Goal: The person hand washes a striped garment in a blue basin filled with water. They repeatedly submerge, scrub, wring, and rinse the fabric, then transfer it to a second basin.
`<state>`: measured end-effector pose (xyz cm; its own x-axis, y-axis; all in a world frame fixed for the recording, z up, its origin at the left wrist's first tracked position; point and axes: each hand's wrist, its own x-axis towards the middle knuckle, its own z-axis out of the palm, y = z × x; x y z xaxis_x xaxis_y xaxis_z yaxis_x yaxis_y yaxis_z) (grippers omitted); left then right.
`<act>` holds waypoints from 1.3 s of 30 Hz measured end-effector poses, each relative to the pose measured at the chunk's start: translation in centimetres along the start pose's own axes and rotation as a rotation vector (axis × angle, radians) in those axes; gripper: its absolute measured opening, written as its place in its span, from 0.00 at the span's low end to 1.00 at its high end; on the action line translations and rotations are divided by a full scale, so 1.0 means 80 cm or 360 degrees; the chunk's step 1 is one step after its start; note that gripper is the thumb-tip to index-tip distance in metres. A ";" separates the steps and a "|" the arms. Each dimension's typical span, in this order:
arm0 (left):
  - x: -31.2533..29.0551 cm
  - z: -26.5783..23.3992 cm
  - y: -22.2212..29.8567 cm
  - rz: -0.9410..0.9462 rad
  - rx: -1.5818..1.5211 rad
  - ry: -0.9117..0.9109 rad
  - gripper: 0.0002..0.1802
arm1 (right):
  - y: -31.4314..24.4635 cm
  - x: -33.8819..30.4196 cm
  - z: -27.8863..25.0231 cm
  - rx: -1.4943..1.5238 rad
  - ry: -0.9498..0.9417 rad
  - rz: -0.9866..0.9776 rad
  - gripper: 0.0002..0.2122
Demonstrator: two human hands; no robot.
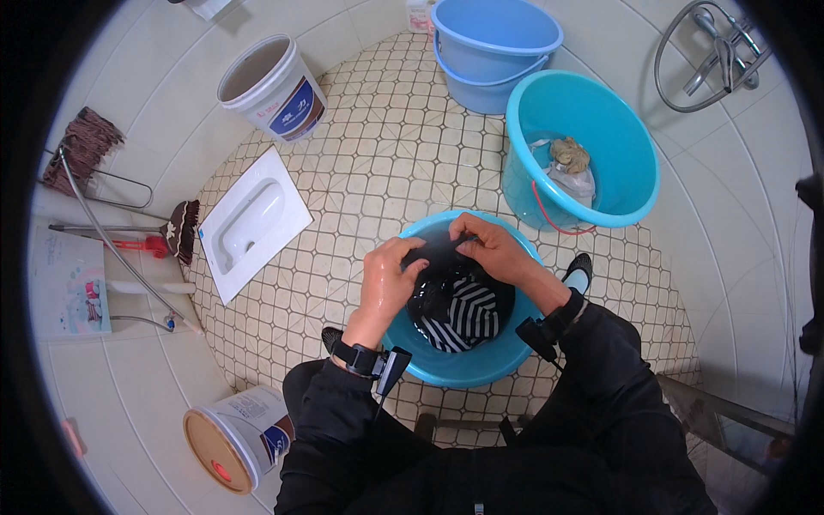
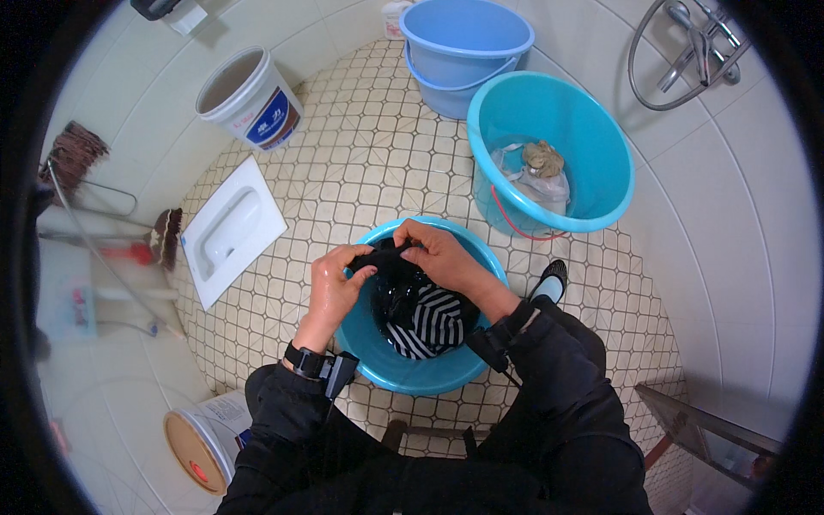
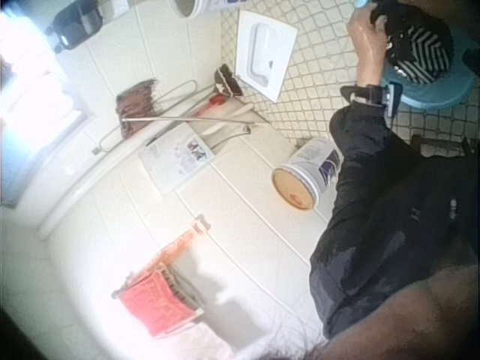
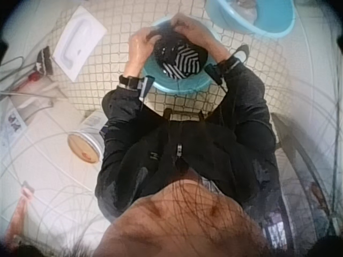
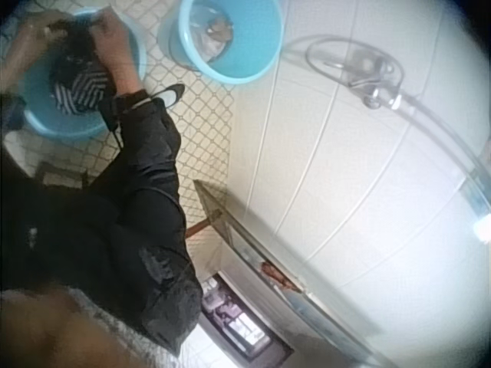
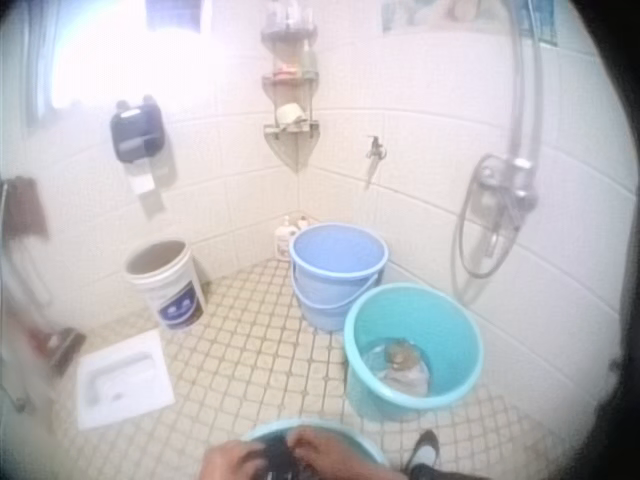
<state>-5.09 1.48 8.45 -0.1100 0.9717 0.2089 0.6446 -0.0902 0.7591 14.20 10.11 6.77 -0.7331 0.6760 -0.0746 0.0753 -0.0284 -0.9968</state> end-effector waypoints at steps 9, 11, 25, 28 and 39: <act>-0.003 -0.001 -0.005 0.0013 0.0086 -0.0333 0.12 | -0.024 -0.006 -0.002 0.0459 -0.0269 -0.0162 0.11; -0.003 -0.002 -0.004 0.0004 0.0025 -0.0289 0.12 | -0.026 -0.007 -0.004 0.0496 -0.0278 -0.0131 0.12; -0.003 -0.007 0.010 0.0194 -0.0504 -0.0091 0.13 | 0.015 0.001 -0.020 0.0448 -0.0093 0.0390 0.06; -0.003 -0.011 0.009 0.0134 -0.0640 -0.0123 0.12 | 0.014 0.000 -0.022 0.0586 -0.0162 0.0259 0.07; -0.008 -0.005 -0.005 -0.0232 -0.1158 -0.0068 0.11 | 0.014 0.005 -0.021 0.0388 -0.0207 -0.0032 0.08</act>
<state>-5.58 0.83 8.23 -0.1170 0.9912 0.0618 -0.0397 -0.0669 0.9970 15.11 11.60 5.65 -0.8146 0.5785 -0.0425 -0.0935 -0.2032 -0.9747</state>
